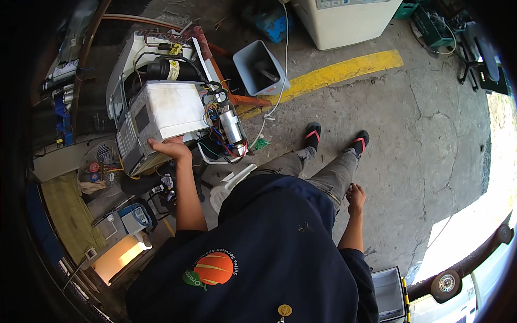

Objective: Repairing and inspecting an air conditioning or refrigeration unit using manifold gauges.

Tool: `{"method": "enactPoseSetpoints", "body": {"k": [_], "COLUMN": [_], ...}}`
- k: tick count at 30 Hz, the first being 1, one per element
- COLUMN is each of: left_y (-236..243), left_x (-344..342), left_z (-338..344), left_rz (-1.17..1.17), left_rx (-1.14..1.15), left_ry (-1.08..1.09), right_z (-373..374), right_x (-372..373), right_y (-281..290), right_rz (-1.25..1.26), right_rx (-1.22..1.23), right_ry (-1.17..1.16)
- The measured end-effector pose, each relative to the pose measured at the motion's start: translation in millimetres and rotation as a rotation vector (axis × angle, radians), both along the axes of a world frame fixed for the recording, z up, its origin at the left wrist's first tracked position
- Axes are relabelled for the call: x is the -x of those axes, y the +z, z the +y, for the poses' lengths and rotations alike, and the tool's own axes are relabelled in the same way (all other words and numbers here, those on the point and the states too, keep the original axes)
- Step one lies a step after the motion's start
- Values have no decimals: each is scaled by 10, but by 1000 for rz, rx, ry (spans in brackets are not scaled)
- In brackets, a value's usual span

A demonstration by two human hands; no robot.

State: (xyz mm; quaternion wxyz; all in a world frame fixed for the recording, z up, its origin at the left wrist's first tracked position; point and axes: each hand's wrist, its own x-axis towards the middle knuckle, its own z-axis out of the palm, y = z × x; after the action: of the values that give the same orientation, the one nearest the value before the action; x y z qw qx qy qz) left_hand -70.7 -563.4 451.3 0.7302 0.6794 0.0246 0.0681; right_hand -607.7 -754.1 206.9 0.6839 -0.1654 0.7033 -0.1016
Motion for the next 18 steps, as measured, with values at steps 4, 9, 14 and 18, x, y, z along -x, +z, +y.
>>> {"method": "enactPoseSetpoints", "body": {"k": [4, 9, 14, 18], "left_y": [-53, -68, -29, -19], "left_x": [-41, -54, -24, -13], "left_z": [75, 98, 69, 54], "left_rz": [-9, -2, 3, -3], "left_rx": [-5, -3, -10, -4], "left_ry": [-8, -33, -40, -19], "right_z": [3, -5, 6, 37], "right_x": [-8, -25, -16, 79], "right_y": [6, 24, 9, -87], "right_rz": [-3, -6, -10, -53], "right_rx": [2, 5, 3, -8], "right_ry": [4, 9, 7, 33]}}
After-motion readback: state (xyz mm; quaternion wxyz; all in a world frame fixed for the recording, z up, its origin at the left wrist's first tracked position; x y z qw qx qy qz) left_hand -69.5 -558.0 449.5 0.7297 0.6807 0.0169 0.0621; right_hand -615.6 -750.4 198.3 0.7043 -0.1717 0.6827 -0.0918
